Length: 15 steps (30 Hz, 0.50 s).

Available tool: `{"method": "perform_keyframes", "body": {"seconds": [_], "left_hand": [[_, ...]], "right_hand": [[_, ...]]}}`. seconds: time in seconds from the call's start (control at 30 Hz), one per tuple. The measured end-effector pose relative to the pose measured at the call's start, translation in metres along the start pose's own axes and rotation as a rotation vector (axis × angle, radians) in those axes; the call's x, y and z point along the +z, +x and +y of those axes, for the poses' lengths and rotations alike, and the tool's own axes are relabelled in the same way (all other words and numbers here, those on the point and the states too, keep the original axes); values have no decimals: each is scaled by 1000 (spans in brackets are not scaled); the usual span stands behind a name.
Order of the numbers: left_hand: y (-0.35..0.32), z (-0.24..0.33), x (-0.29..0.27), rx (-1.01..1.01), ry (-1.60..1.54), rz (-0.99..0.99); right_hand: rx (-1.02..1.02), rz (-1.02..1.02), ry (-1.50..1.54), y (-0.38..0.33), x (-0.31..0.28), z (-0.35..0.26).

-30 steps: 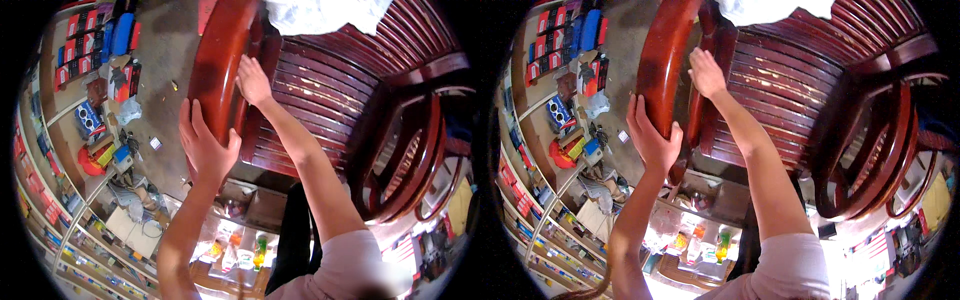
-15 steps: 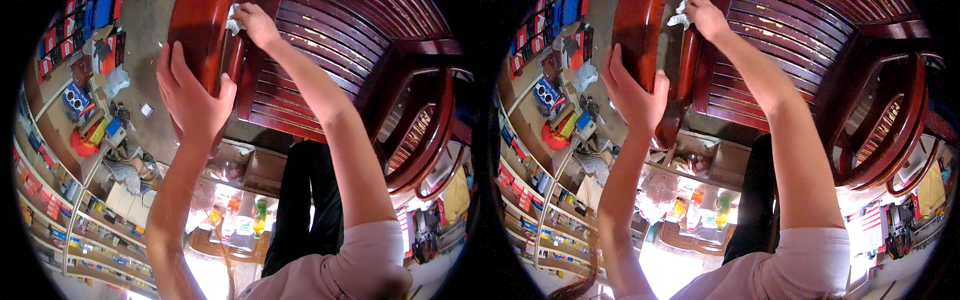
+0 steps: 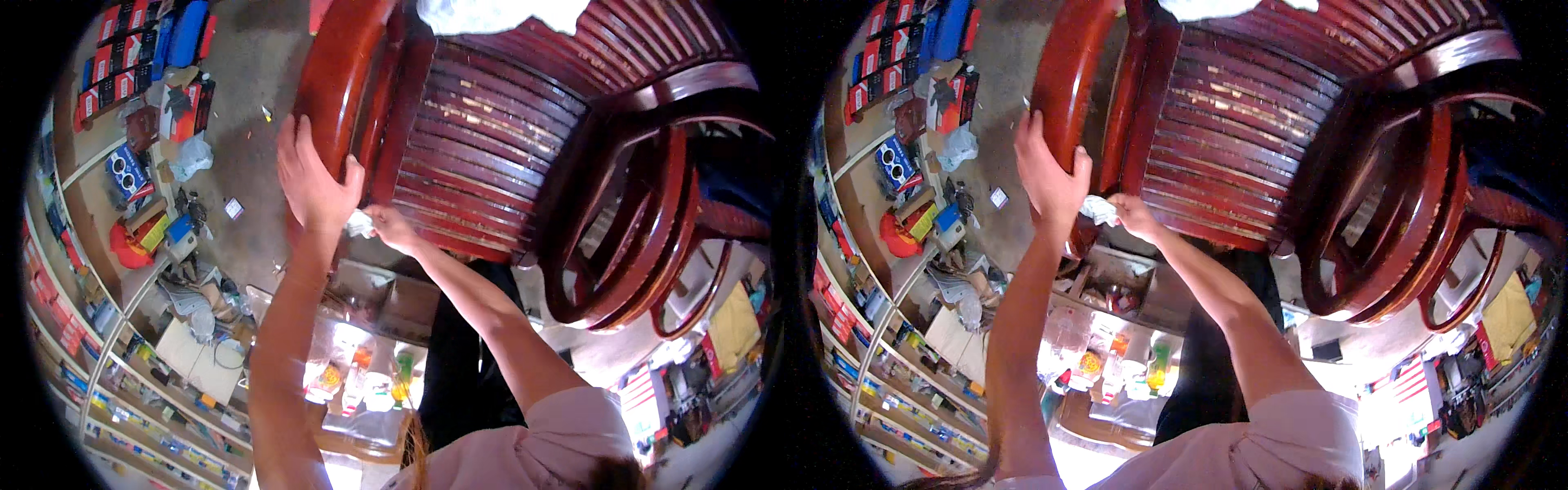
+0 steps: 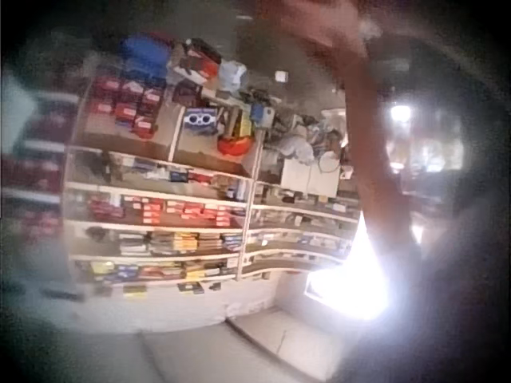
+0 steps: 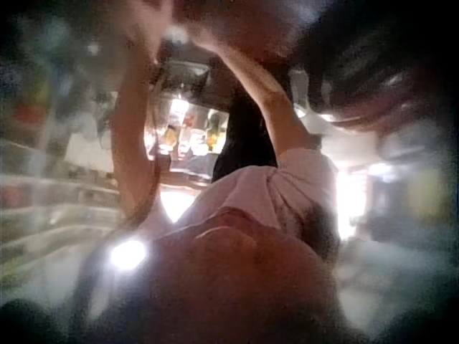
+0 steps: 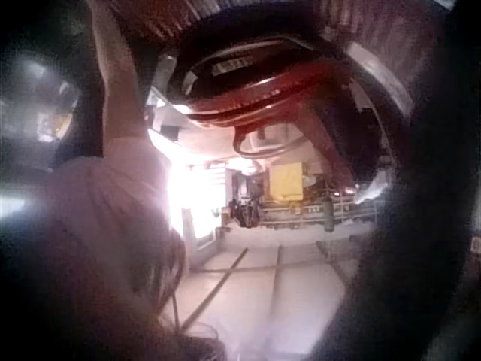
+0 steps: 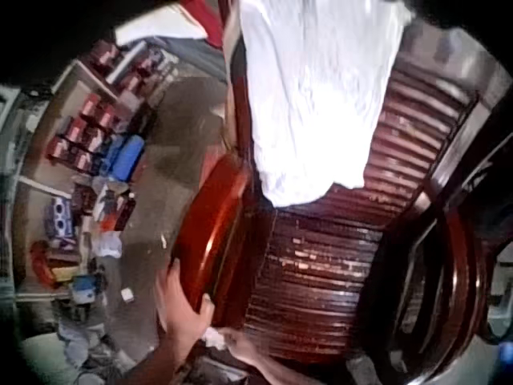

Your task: The person moves a cardboard box, picks up a cloth, wets it at a sink, and wipes a table and a wooden chair. They handle a kettle and other items on the table before wiping the chair's seat and backrest.

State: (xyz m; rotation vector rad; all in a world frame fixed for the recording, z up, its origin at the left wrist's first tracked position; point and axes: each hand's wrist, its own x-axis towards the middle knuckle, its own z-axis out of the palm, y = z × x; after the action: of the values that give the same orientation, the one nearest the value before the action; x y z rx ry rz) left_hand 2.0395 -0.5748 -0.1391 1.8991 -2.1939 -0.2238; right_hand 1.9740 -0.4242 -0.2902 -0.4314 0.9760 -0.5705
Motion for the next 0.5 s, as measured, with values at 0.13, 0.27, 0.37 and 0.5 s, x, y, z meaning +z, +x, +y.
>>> {"method": "perform_keyframes", "body": {"seconds": [0.13,0.27,0.37,0.5], "left_hand": [[-2,3,-2,-81,-18,-29],[-1,4,-2,-82,-17,-21],[0,4,-3,-76,-27,-9],[1,3,-5,-86,-83,-16]], "right_hand": [[-215,195,165,-21,-41,-86],[-929,581,-543,5,-55,-215],[-1055,642,-1068,41,-45,-280],[-758,518,-1491,86,-23,-300]]}}
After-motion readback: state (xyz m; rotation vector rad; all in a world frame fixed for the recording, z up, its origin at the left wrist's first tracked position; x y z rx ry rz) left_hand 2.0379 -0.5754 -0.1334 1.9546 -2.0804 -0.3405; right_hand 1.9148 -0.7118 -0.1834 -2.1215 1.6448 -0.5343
